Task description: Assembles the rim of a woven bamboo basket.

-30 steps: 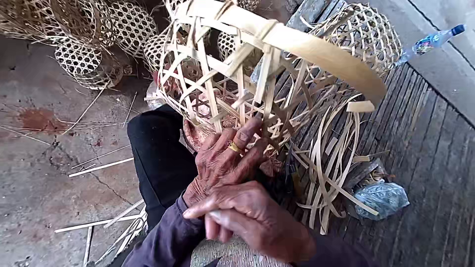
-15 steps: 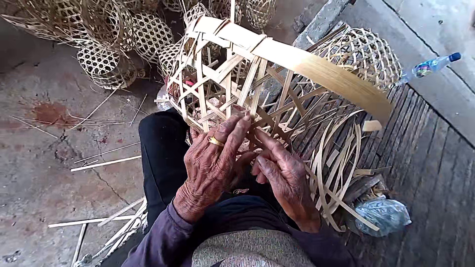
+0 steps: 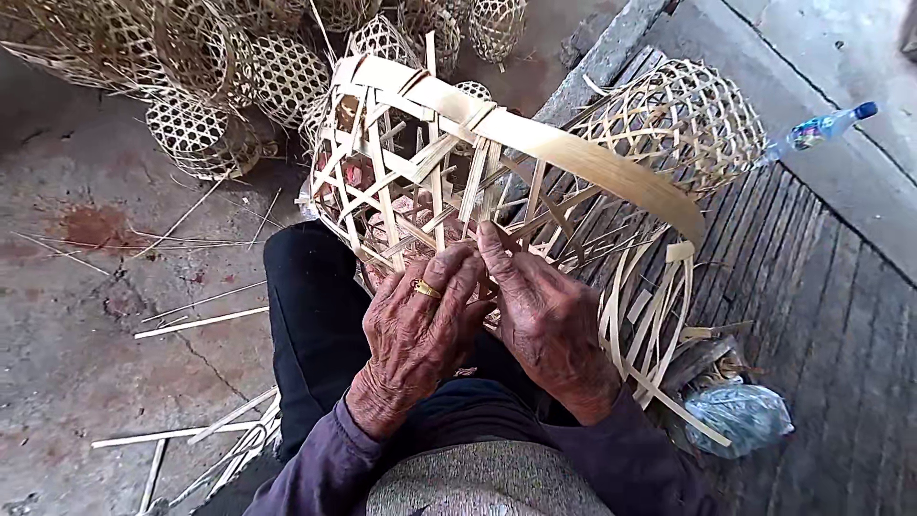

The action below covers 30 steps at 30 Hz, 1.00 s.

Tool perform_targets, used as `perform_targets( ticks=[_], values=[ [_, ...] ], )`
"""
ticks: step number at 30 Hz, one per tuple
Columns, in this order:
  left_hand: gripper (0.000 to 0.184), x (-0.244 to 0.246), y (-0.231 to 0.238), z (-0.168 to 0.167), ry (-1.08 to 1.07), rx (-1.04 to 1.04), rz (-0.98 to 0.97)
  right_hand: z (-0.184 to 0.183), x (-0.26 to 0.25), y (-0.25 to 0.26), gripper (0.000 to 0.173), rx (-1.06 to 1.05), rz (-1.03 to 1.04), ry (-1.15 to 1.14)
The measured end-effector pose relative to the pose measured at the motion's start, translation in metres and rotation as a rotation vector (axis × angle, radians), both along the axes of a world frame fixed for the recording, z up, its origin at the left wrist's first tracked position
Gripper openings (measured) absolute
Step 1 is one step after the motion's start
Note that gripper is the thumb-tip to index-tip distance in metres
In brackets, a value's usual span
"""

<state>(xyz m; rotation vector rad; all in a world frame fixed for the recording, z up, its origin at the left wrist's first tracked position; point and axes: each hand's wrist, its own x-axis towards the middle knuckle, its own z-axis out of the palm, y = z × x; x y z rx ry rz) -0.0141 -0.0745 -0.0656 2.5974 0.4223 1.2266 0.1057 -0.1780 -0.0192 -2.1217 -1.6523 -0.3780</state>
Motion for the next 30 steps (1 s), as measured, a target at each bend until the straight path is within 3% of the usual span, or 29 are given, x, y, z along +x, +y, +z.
perform_targets(
  ticks=[3, 7, 10, 14, 17, 21, 30],
  values=[
    [0.035, 0.002, 0.003, 0.002, 0.004, -0.022, 0.000, 0.005, 0.003, 0.006, 0.044, -0.030, 0.028, -0.033],
    [0.044, -0.007, 0.026, 0.011, -0.098, -0.186, -0.058, 0.015, 0.009, -0.001, 0.039, 0.138, 0.176, 0.313],
    [0.043, -0.021, 0.048, 0.013, -0.187, -0.301, -0.095, -0.002, 0.007, -0.022, 0.036, 0.241, 0.150, 0.549],
    [0.042, -0.041, 0.062, 0.015, -0.123, -0.454, -0.102, -0.037, 0.012, -0.029, 0.035, 0.216, 0.070, 0.687],
    [0.050, -0.050, 0.064, 0.019, -0.062, -0.493, -0.147, -0.051, 0.012, -0.021, 0.038, 0.157, 0.047, 0.649],
    [0.073, -0.053, 0.073, 0.015, 0.063, -0.332, -0.109, -0.057, 0.012, -0.012, 0.034, 0.115, 0.045, 0.527],
    [0.067, -0.040, 0.074, -0.009, -0.059, -0.250, -0.045, -0.064, 0.020, -0.005, 0.031, 0.112, 0.069, 0.481]
  ],
)
